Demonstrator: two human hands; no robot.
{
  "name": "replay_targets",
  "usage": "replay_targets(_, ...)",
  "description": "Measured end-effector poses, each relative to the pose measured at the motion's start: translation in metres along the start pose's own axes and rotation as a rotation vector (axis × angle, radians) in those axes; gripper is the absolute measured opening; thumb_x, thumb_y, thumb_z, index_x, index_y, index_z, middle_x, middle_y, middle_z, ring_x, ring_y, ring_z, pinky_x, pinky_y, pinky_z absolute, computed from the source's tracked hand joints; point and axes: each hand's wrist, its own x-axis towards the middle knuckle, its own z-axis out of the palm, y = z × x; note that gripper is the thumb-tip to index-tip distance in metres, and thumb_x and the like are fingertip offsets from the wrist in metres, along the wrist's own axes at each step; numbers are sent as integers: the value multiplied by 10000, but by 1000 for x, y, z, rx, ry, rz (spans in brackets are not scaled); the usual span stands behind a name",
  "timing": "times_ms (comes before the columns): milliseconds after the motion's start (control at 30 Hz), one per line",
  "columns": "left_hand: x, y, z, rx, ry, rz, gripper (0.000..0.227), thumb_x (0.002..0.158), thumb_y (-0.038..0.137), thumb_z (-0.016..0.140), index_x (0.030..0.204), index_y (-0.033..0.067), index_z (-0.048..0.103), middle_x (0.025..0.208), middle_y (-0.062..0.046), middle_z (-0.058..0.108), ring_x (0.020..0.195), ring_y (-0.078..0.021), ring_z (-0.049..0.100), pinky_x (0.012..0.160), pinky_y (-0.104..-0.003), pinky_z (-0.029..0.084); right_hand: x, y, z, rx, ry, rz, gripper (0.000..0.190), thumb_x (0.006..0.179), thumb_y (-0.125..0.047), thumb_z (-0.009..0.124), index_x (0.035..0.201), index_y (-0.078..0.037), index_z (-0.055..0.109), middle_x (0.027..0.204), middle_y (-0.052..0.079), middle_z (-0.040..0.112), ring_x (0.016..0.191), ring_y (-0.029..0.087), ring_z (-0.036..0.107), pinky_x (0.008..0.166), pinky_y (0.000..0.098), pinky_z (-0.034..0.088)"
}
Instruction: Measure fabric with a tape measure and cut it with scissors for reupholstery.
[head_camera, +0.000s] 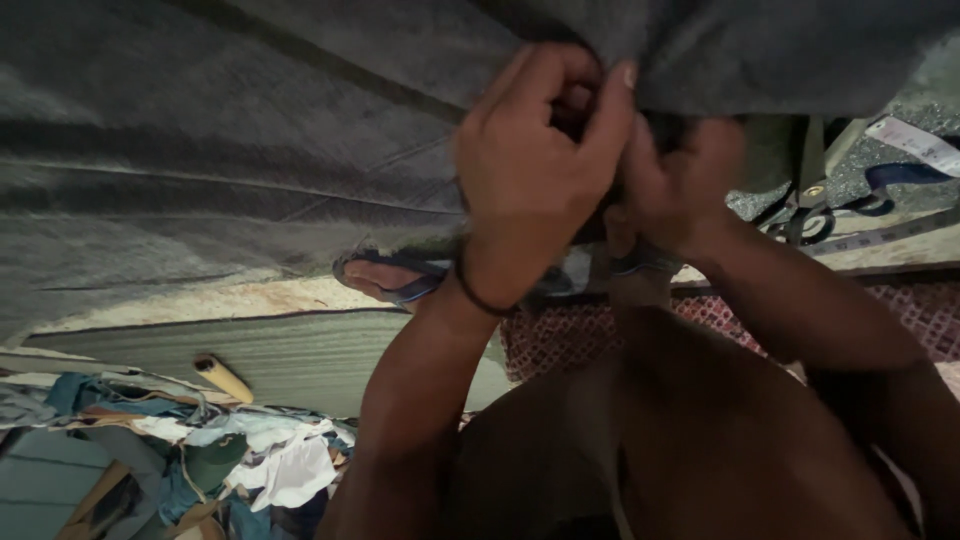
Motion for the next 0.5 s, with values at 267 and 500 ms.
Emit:
replay_targets(267, 7, -5, 19, -96, 160, -50, 217, 1006, 238, 753, 913, 69, 654, 771, -13, 642, 651, -106, 627, 613, -276, 503, 8, 0, 18, 466, -3, 324, 232, 1149, -127, 542, 1219, 61, 659, 1076, 65, 722, 975, 125, 664, 832, 318, 544)
replay_targets(500, 26, -15, 8, -369, 367, -22, 224, 1107, 226, 674, 993, 36, 642, 802, 11, 645, 721, -34, 553, 661, -240, 475, -17, 31, 35, 805, 104, 650, 190, 1115, -143, 600, 1061, 30, 659, 899, 3, 644, 841, 99, 558, 742, 323, 476)
